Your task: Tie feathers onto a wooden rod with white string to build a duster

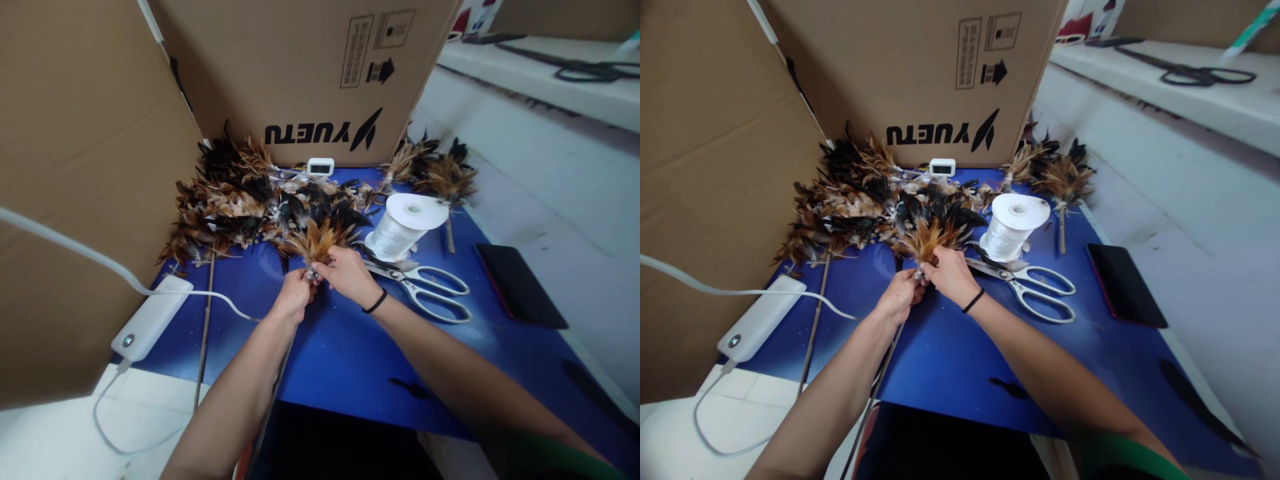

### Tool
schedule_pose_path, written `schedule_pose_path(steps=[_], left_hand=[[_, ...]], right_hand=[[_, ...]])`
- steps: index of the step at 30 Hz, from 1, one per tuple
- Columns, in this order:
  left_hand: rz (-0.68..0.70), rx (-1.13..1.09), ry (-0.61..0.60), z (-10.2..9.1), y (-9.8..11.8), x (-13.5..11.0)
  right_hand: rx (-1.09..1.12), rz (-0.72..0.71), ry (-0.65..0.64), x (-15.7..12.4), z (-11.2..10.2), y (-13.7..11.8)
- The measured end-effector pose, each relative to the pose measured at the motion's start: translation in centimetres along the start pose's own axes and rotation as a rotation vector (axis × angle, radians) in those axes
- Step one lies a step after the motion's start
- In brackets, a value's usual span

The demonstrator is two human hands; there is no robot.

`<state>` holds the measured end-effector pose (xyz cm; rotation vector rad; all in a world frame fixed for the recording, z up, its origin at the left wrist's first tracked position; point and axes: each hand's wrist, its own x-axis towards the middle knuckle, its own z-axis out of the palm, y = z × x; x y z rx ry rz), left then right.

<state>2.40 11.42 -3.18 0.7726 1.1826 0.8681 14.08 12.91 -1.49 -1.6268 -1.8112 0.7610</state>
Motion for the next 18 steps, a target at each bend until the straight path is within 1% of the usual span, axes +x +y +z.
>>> schedule_pose_path(steps=[2, 8, 13, 18], left_hand=[[-0.001, -0.003, -0.006, 0.03, 0.05, -0.11], [0.021, -0.017, -0.033, -0.08, -0.08, -0.09], [0.015, -0.030, -0.069, -0.12, 0.17, -0.14], [-0.004, -0.063, -0.047, -0.03, 0.44, -0.26]], right_hand=[[-0.057, -0.016, 0.015, -0.08, -0.08, -0.18], [-0.047, -0.022, 0.012, -0.21, -0.03, -0.23], [-0.133, -0.053, 0.046, -0.15, -0.22, -0.19], [-0.171, -0.077, 0.052, -0.14, -0.35, -0.35]])
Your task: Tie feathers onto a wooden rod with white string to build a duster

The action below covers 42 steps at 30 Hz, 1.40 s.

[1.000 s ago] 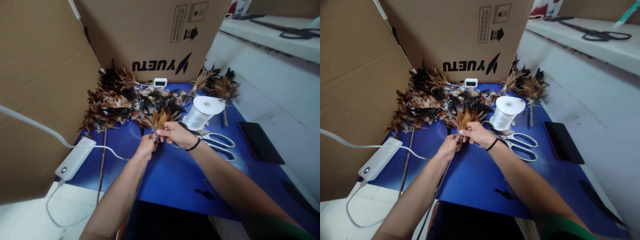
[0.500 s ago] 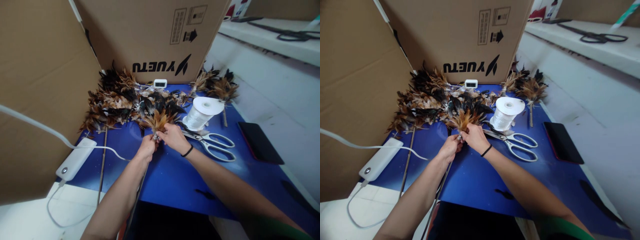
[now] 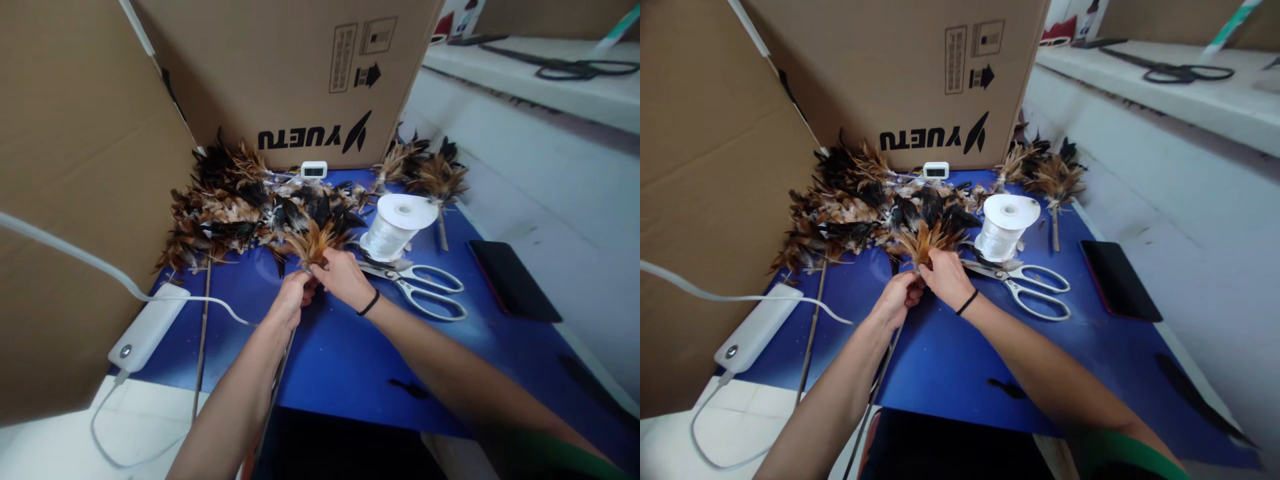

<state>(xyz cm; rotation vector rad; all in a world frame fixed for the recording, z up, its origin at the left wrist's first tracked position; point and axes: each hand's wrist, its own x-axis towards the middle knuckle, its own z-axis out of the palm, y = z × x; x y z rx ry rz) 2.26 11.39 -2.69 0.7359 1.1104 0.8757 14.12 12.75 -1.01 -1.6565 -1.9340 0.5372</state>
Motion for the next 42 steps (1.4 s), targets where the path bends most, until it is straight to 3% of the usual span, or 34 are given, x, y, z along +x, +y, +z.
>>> schedule_pose_path(steps=[7, 12, 15, 18, 20, 24, 29, 33, 37, 42], left_hand=[[0.018, 0.043, 0.052, 0.0, -0.6, 0.3], [0.013, 0.009, 0.083, -0.2, -0.4, 0.3], [0.017, -0.040, 0.073, -0.5, -0.2, 0.2], [0.012, -0.095, 0.062, -0.8, 0.1, 0.1], [0.012, -0.114, 0.049, -0.9, 0.3, 0.1], [0.029, -0.127, 0.025, -0.9, 0.5, -0.2], [0.023, -0.113, 0.021, -0.9, 0.7, -0.4], [0.027, -0.111, 0.007, -1.0, 0.7, -0.3], [0.032, -0.117, -0.006, -1.0, 0.7, -0.3], [0.073, -0.049, 0.025, -0.5, 0.5, -0.4]], right_hand=[[0.090, 0.012, -0.011, 0.1, 0.4, 0.2], [0.374, 0.051, -0.091, 0.0, 0.0, 0.2], [0.428, 0.037, 0.013, -0.4, -1.0, 0.5], [0.273, -0.002, 0.197, -1.3, -1.9, 1.3], [0.146, -0.039, 0.232, -2.1, -2.2, 1.9], [0.084, -0.064, 0.106, -3.1, -1.4, 2.4], [0.389, 0.035, -0.078, -2.8, 0.2, 2.3], [0.550, 0.207, -0.047, -2.5, 0.8, 2.4], [0.758, 0.361, -0.126, -2.7, 0.5, 2.0], [0.890, 0.360, -0.042, -2.3, 0.8, 1.2]])
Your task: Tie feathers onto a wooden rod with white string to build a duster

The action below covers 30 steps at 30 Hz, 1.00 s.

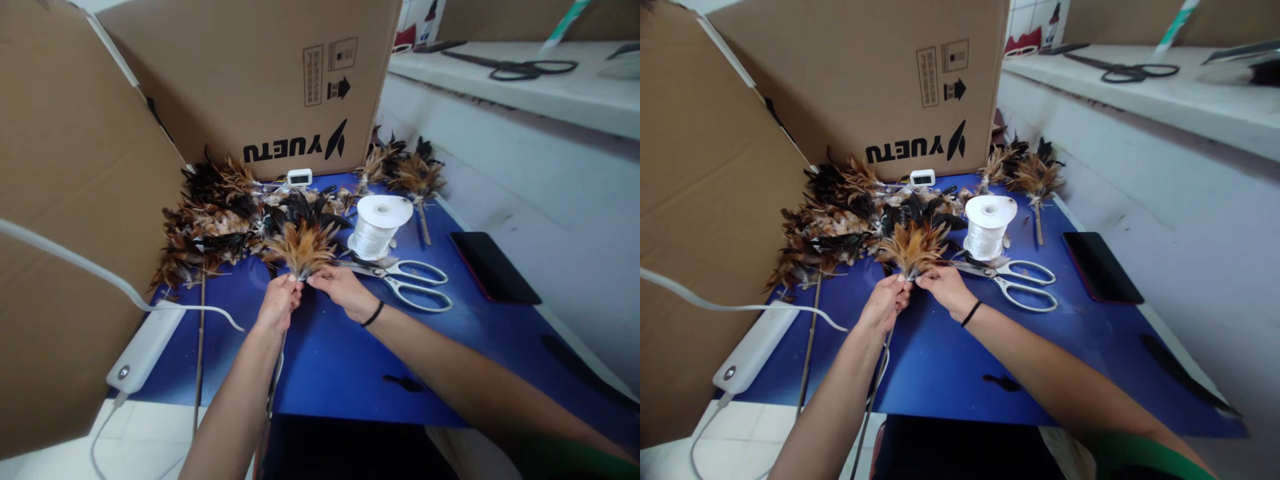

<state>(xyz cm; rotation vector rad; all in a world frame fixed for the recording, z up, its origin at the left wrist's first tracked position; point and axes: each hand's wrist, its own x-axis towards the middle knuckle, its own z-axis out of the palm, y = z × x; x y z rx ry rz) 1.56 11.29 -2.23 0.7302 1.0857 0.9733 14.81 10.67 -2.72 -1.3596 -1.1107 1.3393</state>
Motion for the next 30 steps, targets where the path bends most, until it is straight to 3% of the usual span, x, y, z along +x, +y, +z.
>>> schedule_pose_path(steps=[7, 10, 16, 24, 30], left_hand=[[0.093, 0.186, 0.085, 0.8, -0.8, 0.0], [0.195, 0.316, 0.150, 0.6, -1.5, 0.3], [0.470, 0.873, 0.319, 0.7, -1.2, 0.2], [0.593, 1.318, 0.474, 1.5, 0.1, -1.5], [0.580, 1.717, 0.644, 1.9, -0.8, -2.2]], right_hand=[[-0.093, -0.124, 0.150, 1.1, 0.6, 1.3], [-0.170, -0.166, 0.192, 1.2, 0.7, 1.4], [-0.299, -0.193, 0.294, 1.0, 1.6, 0.4], [-0.340, -0.334, 0.226, 1.1, 3.0, -1.0], [-0.256, -0.274, 0.193, 0.8, 3.4, -1.3]])
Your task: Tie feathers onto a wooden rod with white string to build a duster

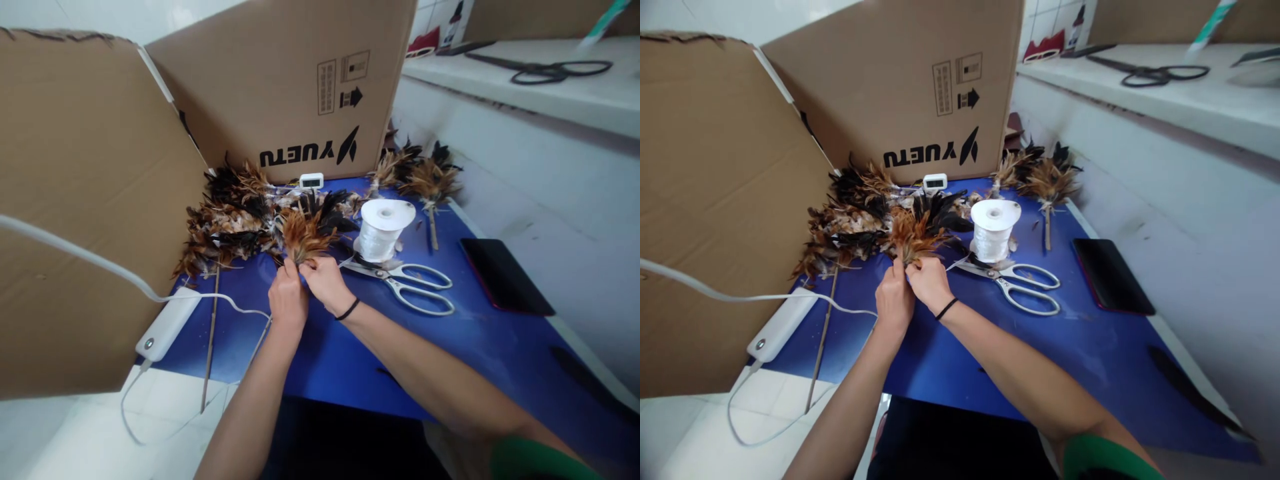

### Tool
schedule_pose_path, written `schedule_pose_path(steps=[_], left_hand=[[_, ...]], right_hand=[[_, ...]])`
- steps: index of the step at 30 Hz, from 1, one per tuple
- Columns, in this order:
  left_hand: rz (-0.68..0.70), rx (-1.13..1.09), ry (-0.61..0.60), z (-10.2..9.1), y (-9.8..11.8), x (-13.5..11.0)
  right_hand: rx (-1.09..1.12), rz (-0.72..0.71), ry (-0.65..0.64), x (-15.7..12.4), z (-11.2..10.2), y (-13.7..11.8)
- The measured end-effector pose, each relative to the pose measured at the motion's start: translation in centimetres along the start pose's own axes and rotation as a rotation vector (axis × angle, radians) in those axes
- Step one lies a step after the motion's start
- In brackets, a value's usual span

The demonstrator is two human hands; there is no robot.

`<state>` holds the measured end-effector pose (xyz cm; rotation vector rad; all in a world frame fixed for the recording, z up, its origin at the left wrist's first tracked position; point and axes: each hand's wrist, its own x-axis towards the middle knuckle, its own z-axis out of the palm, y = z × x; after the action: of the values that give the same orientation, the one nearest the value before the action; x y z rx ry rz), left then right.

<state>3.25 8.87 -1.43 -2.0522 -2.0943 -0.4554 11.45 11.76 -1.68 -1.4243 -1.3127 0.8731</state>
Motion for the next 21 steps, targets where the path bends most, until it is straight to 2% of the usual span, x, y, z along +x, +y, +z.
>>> schedule_pose_path(steps=[4, 11, 21], left_hand=[[0.048, 0.106, 0.033, 0.5, 0.3, -0.2], [0.115, 0.138, 0.086, 1.6, 0.0, -0.2], [0.210, 0.176, 0.190, 2.2, -0.1, -0.6]], right_hand=[[0.123, 0.035, -0.004, 0.1, 0.2, 0.5], [0.430, 0.158, -0.006, 0.3, 0.2, 0.5], [0.609, 0.239, -0.105, 0.3, 0.0, 0.1]])
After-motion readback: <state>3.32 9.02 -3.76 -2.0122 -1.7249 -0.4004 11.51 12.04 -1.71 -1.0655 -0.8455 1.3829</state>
